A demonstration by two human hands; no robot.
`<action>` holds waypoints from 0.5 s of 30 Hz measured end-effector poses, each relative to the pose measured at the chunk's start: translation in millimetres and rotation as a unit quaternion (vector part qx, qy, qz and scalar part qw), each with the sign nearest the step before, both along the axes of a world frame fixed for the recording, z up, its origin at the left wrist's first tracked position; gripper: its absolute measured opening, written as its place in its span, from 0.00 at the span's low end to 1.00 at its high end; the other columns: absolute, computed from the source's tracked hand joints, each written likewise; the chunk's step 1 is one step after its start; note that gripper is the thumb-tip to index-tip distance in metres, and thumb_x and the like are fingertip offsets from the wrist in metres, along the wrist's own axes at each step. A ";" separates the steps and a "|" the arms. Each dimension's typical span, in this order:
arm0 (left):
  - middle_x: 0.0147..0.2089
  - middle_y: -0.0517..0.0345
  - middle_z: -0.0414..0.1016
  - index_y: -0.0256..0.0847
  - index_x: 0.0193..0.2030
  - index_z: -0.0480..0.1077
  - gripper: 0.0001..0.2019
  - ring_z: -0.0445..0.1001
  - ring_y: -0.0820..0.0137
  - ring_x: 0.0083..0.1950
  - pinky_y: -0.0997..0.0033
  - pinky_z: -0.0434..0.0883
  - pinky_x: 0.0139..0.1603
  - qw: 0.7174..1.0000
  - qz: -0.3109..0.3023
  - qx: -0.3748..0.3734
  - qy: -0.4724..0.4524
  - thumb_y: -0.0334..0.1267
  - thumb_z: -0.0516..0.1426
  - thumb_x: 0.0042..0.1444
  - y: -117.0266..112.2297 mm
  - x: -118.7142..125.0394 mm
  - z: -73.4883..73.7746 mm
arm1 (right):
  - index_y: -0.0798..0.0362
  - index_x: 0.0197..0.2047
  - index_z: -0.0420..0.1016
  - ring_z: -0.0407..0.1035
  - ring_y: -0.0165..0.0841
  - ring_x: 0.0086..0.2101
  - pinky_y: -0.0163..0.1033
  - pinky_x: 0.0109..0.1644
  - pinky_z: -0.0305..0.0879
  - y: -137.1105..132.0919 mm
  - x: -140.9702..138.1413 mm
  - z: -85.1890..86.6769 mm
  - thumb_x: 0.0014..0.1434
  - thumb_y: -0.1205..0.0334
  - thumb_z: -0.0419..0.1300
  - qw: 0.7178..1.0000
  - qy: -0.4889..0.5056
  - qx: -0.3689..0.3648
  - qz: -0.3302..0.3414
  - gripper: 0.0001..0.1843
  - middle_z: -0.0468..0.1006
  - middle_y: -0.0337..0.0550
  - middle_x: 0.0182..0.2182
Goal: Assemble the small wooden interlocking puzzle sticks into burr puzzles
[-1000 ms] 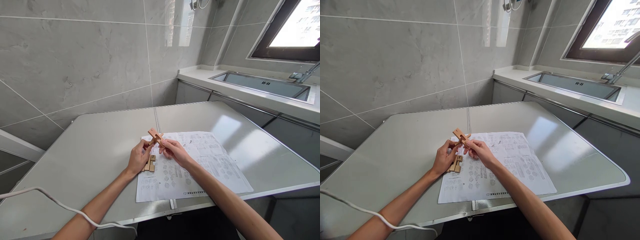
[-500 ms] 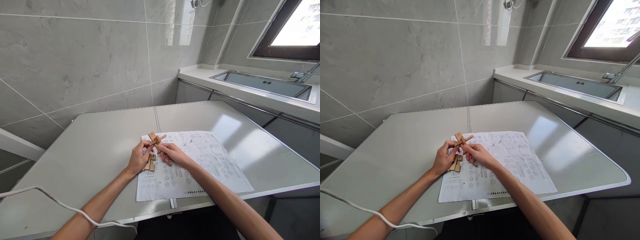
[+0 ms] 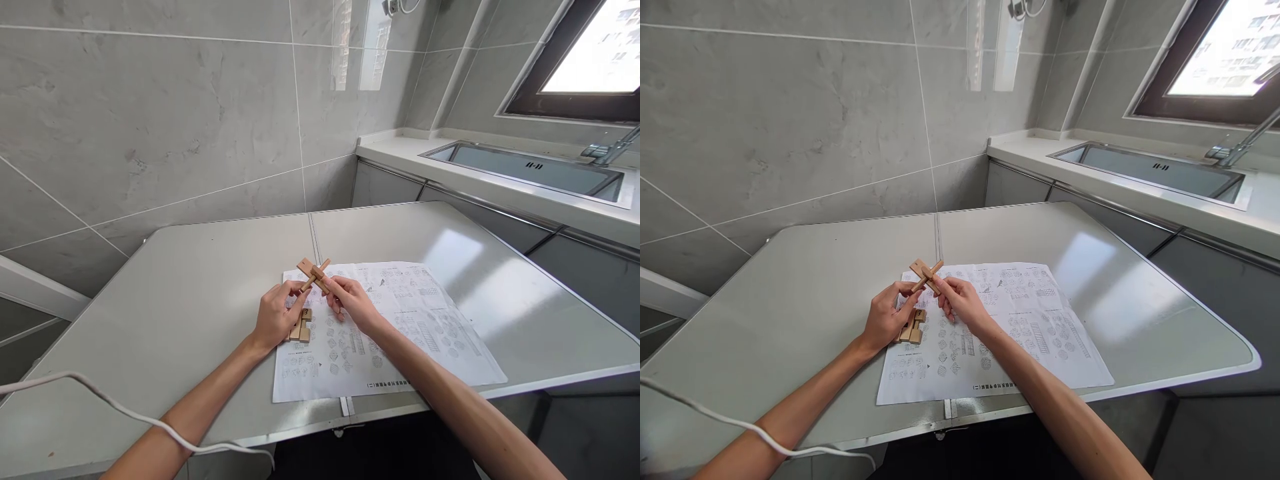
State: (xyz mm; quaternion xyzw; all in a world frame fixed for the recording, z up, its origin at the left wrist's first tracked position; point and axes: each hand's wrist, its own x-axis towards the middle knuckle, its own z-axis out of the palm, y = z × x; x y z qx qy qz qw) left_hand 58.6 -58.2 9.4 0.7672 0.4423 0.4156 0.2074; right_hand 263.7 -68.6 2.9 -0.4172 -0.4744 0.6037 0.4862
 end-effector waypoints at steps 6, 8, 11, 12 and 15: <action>0.43 0.57 0.83 0.47 0.47 0.75 0.10 0.79 0.64 0.42 0.62 0.75 0.48 1.000 0.015 -0.020 -0.003 0.49 0.58 0.71 1.2 0.3 1.2 | 0.52 0.32 0.75 0.57 0.26 0.19 0.34 0.19 0.54 2.3 4.4 3.8 0.61 0.31 0.67 0.999 0.017 -0.019 -0.022 0.30 0.69 0.35 0.23; 0.48 0.55 0.83 0.47 0.51 0.73 0.11 0.79 0.64 0.45 0.63 0.75 0.50 0.999 0.017 -0.042 -0.020 0.49 0.57 0.72 3.3 -0.7 1.5 | 0.52 0.32 0.75 0.56 0.26 0.20 0.34 0.19 0.52 5.0 8.1 2.7 0.59 0.31 0.69 0.997 0.047 -0.035 -0.058 0.30 0.68 0.35 0.23; 0.53 0.53 0.82 0.46 0.53 0.72 0.13 0.79 0.63 0.49 0.64 0.76 0.50 0.995 0.007 -0.091 -0.036 0.51 0.57 0.72 8.1 -3.2 -1.6 | 0.50 0.33 0.73 0.55 0.26 0.20 0.35 0.18 0.50 12.5 18.1 -3.6 0.59 0.34 0.70 0.985 0.087 -0.043 -0.140 0.27 0.65 0.34 0.24; 0.54 0.53 0.82 0.46 0.54 0.72 0.14 0.79 0.63 0.51 0.64 0.76 0.51 0.993 0.001 -0.109 -0.037 0.52 0.57 0.72 9.9 -4.1 -3.7 | 0.50 0.33 0.72 0.54 0.26 0.20 0.36 0.18 0.51 15.6 22.5 -6.4 0.60 0.35 0.69 0.979 0.097 -0.040 -0.172 0.26 0.64 0.34 0.24; 0.55 0.52 0.82 0.46 0.55 0.71 0.16 0.80 0.62 0.55 0.63 0.76 0.55 0.988 -0.012 -0.152 -0.037 0.54 0.56 0.73 14.8 -6.3 -10.3 | 0.48 0.33 0.66 0.54 0.26 0.19 0.36 0.18 0.53 25.0 37.8 -14.3 0.64 0.39 0.67 0.955 0.134 -0.028 -0.262 0.23 0.61 0.32 0.24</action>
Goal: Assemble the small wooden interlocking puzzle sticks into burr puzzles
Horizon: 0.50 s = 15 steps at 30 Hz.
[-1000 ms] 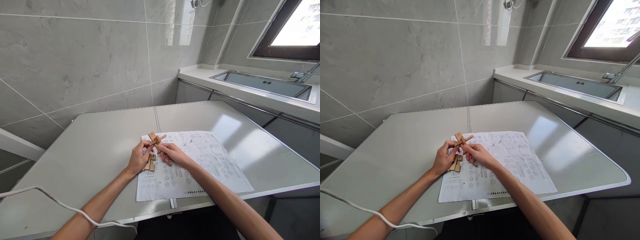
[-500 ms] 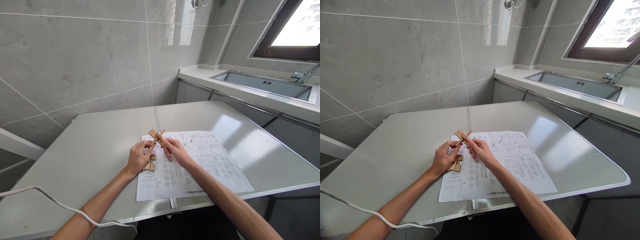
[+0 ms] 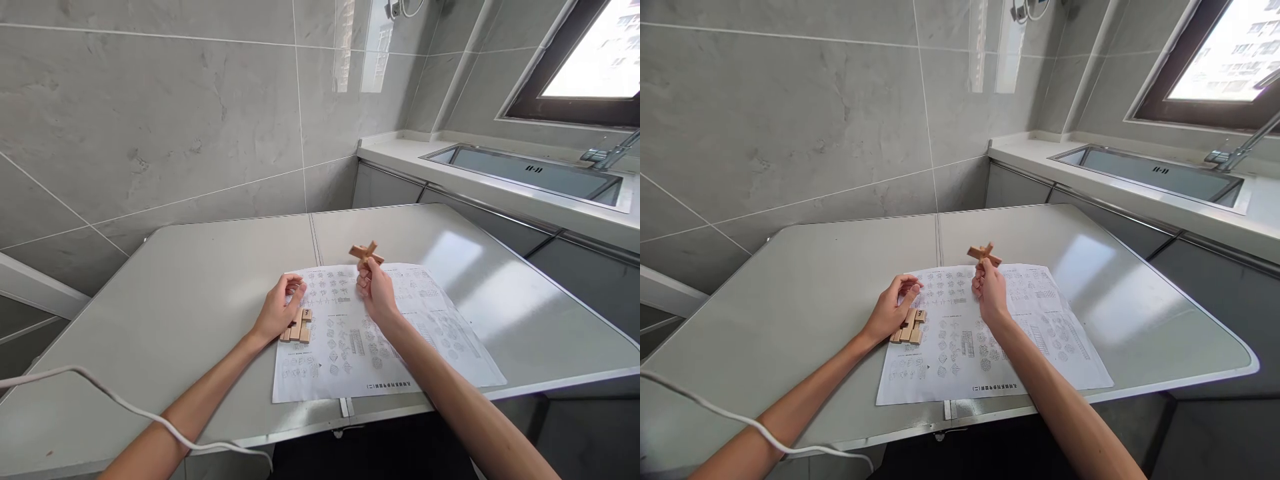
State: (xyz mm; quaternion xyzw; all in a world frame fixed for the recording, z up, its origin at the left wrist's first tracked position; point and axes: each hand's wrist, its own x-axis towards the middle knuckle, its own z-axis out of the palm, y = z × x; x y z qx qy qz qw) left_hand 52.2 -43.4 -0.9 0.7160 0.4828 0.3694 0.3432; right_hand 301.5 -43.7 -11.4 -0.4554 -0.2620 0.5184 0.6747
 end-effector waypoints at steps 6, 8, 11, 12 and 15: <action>0.54 0.50 0.82 0.46 0.56 0.70 0.19 0.80 0.60 0.57 0.63 0.76 0.53 0.999 0.009 -0.029 0.011 0.57 0.53 0.73 2.9 -1.1 -1.8 | 0.47 0.35 0.61 0.56 0.25 0.19 0.33 0.18 0.57 12.5 29.6 -8.1 0.67 0.46 0.63 0.991 0.061 -0.008 -0.120 0.18 0.59 0.30 0.25; 0.54 0.50 0.82 0.46 0.56 0.70 0.19 0.79 0.59 0.58 0.63 0.76 0.52 0.999 0.012 -0.032 0.017 0.58 0.52 0.74 3.3 -1.3 -0.6 | 0.47 0.35 0.60 0.57 0.24 0.20 0.32 0.18 0.57 15.5 36.7 -9.8 0.68 0.48 0.61 0.986 0.075 -0.010 -0.151 0.17 0.59 0.30 0.26; 0.54 0.50 0.83 0.46 0.57 0.70 0.20 0.80 0.59 0.57 0.63 0.76 0.49 0.999 0.006 -0.031 0.022 0.57 0.52 0.74 4.7 -2.1 -0.2 | 0.47 0.35 0.60 0.58 0.24 0.20 0.31 0.18 0.57 19.4 44.4 -11.6 0.69 0.51 0.59 0.978 0.099 -0.014 -0.186 0.15 0.60 0.30 0.26; 0.54 0.50 0.83 0.46 0.57 0.70 0.19 0.80 0.59 0.57 0.63 0.76 0.50 0.999 0.001 -0.031 0.023 0.57 0.51 0.74 5.3 -2.4 -0.3 | 0.47 0.35 0.60 0.58 0.24 0.20 0.30 0.17 0.57 20.4 46.4 -11.9 0.70 0.53 0.59 0.975 0.107 -0.015 -0.194 0.14 0.60 0.30 0.26; 0.54 0.51 0.83 0.47 0.58 0.70 0.20 0.80 0.59 0.58 0.61 0.76 0.54 0.999 -0.011 -0.037 0.031 0.57 0.50 0.75 6.7 -3.5 0.4 | 0.47 0.35 0.59 0.58 0.25 0.20 0.30 0.17 0.57 22.3 52.1 -11.6 0.72 0.55 0.56 0.968 0.128 -0.017 -0.216 0.13 0.60 0.30 0.25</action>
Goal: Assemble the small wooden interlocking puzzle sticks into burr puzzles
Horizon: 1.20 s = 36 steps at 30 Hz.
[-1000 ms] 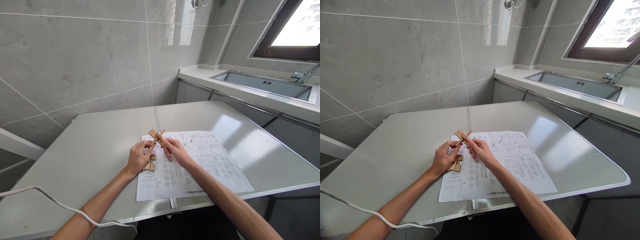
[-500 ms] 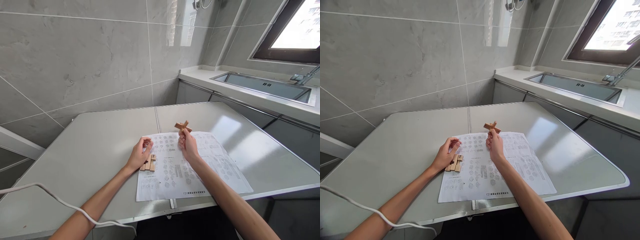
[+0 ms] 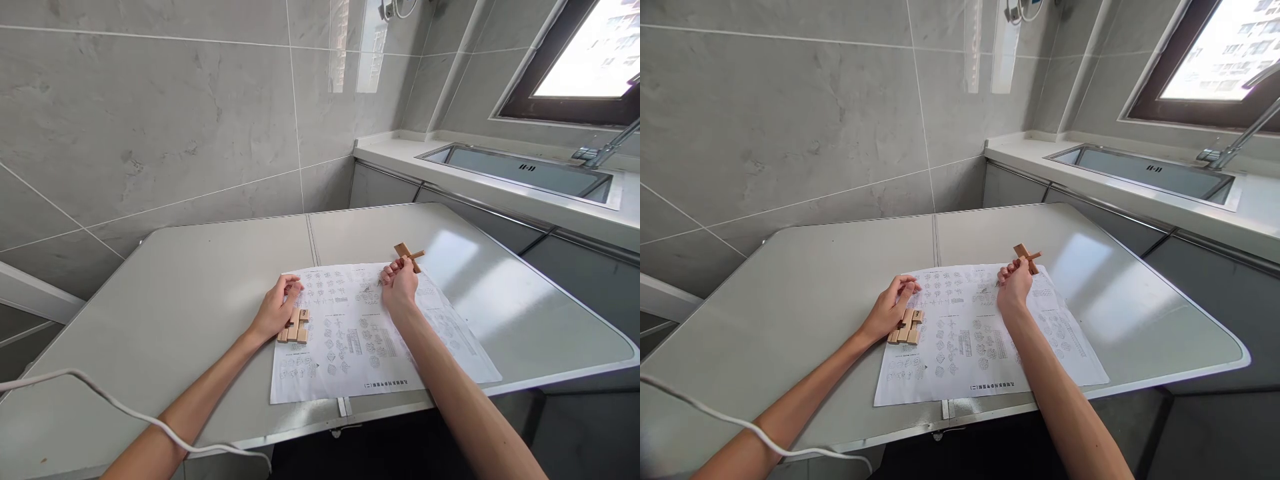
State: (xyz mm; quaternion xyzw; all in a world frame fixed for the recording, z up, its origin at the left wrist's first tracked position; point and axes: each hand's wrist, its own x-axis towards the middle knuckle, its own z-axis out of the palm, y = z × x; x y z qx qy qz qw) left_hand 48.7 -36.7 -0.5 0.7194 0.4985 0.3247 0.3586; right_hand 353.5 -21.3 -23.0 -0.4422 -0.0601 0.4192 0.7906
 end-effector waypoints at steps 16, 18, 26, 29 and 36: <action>0.60 0.51 0.80 0.48 0.61 0.67 0.22 0.76 0.59 0.64 0.57 0.76 0.60 0.999 -0.016 -0.035 0.029 0.60 0.47 0.75 1.3 -3.3 7.6 | 0.48 0.33 0.58 0.56 0.23 0.19 0.29 0.16 0.53 -35.2 0.9 13.2 0.65 0.57 0.60 0.994 0.015 -0.032 0.100 0.14 0.60 0.30 0.25; 0.61 0.51 0.79 0.48 0.61 0.67 0.22 0.76 0.59 0.64 0.58 0.76 0.60 0.999 -0.019 -0.036 0.028 0.60 0.47 0.75 1.6 -3.6 7.3 | 0.48 0.32 0.60 0.56 0.23 0.19 0.29 0.17 0.53 -48.2 3.9 15.7 0.60 0.62 0.63 0.989 -0.006 -0.044 0.140 0.13 0.61 0.30 0.25; 0.61 0.51 0.79 0.47 0.60 0.68 0.22 0.76 0.58 0.64 0.56 0.74 0.63 0.999 -0.025 -0.024 0.034 0.60 0.48 0.75 0.3 -2.1 10.2 | 0.51 0.29 0.70 0.66 0.29 0.22 0.37 0.28 0.67 -78.1 6.0 24.5 0.64 0.56 0.65 0.901 -0.216 -0.118 0.357 0.14 0.73 0.38 0.24; 0.61 0.51 0.79 0.47 0.60 0.67 0.22 0.76 0.58 0.64 0.57 0.74 0.62 0.999 -0.026 -0.025 0.035 0.60 0.48 0.75 0.3 -2.3 9.8 | 0.50 0.31 0.70 0.69 0.29 0.24 0.38 0.35 0.69 -82.5 -1.0 22.2 0.67 0.53 0.61 0.852 -0.337 -0.132 0.379 0.15 0.76 0.37 0.26; 0.61 0.53 0.79 0.49 0.61 0.67 0.23 0.76 0.59 0.64 0.58 0.75 0.60 0.998 -0.026 -0.034 0.040 0.61 0.47 0.75 1.3 -3.0 11.1 | 0.49 0.35 0.71 0.72 0.32 0.30 0.41 0.41 0.69 -95.0 -10.9 24.7 0.68 0.52 0.60 0.826 -0.398 -0.139 0.374 0.12 0.78 0.37 0.29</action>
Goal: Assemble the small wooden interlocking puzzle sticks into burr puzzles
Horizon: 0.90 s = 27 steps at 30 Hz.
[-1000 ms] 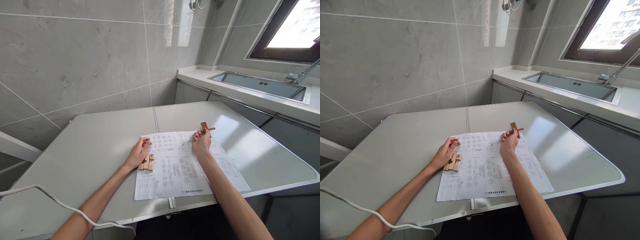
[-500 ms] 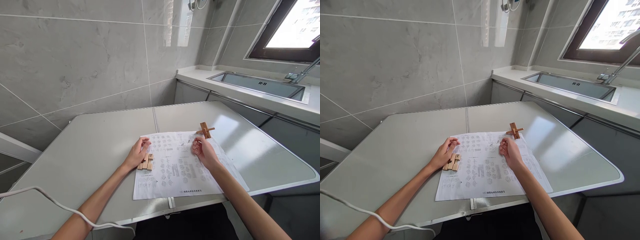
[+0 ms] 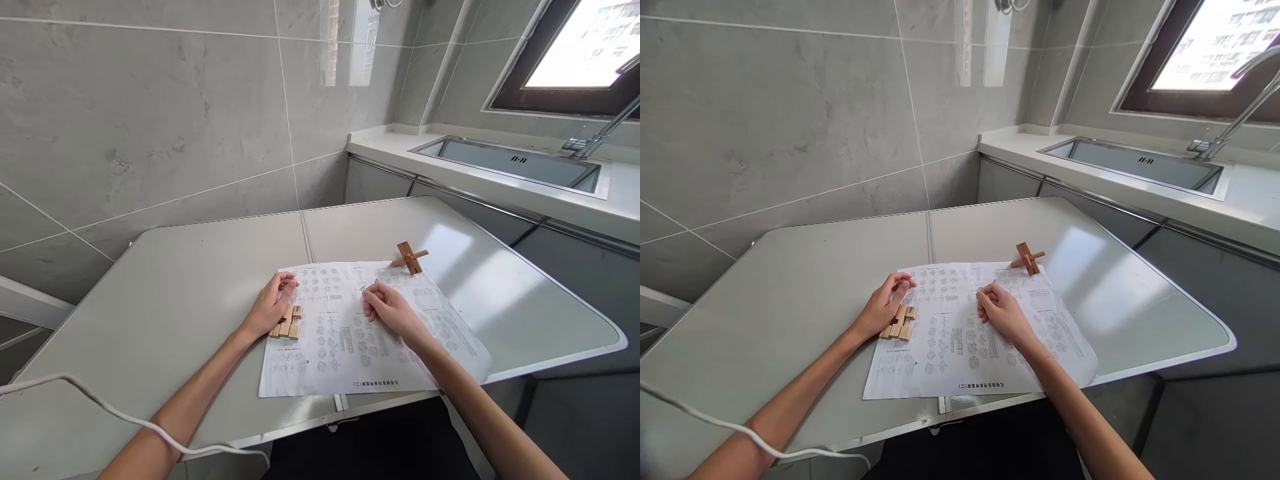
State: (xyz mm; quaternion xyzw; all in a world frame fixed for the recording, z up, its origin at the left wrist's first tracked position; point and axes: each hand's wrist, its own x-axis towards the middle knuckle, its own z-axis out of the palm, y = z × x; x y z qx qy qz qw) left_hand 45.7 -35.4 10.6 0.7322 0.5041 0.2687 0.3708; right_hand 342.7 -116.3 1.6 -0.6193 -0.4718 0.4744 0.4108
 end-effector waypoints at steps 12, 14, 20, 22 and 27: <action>0.58 0.53 0.81 0.48 0.59 0.69 0.25 0.69 0.75 0.24 0.68 0.75 0.26 0.997 0.009 -0.043 -0.058 0.64 0.51 0.71 -1.8 -4.0 4.5 | 0.49 0.37 0.72 0.75 0.33 0.31 0.39 0.37 0.69 7.5 -4.9 16.1 0.66 0.60 0.59 0.997 -0.059 -0.020 0.051 0.05 0.81 0.38 0.30; 0.56 0.52 0.81 0.47 0.57 0.70 0.25 0.72 0.73 0.26 0.68 0.76 0.27 0.997 0.008 -0.032 -0.069 0.64 0.52 0.70 -2.5 -4.5 4.7 | 0.50 0.37 0.73 0.76 0.34 0.32 0.39 0.37 0.70 13.9 -9.7 19.3 0.66 0.60 0.59 0.994 -0.067 0.009 0.089 0.05 0.82 0.39 0.31; 0.47 0.55 0.82 0.46 0.50 0.75 0.23 0.72 0.70 0.29 0.68 0.74 0.28 0.999 -0.023 -0.013 -0.034 0.62 0.50 0.72 -5.8 -8.5 9.7 | 0.48 0.37 0.73 0.75 0.34 0.29 0.40 0.37 0.68 35.9 -35.2 12.8 0.68 0.60 0.57 0.972 -0.105 0.129 0.168 0.07 0.82 0.38 0.29; 0.46 0.55 0.82 0.46 0.49 0.76 0.20 0.74 0.69 0.32 0.65 0.77 0.35 0.998 -0.059 0.006 0.005 0.59 0.52 0.71 -5.2 -11.7 13.1 | 0.47 0.36 0.72 0.74 0.34 0.29 0.41 0.38 0.67 39.3 -41.9 6.4 0.68 0.60 0.56 0.965 -0.121 0.155 0.172 0.07 0.81 0.37 0.27; 0.59 0.52 0.78 0.49 0.57 0.75 0.26 0.77 0.56 0.56 0.56 0.76 0.58 0.974 -0.191 0.076 0.092 0.54 0.70 0.55 -2.8 -20.9 24.9 | 0.47 0.36 0.72 0.68 0.34 0.28 0.39 0.37 0.63 37.1 -47.7 -4.1 0.69 0.60 0.56 0.958 -0.145 0.195 0.149 0.07 0.75 0.36 0.26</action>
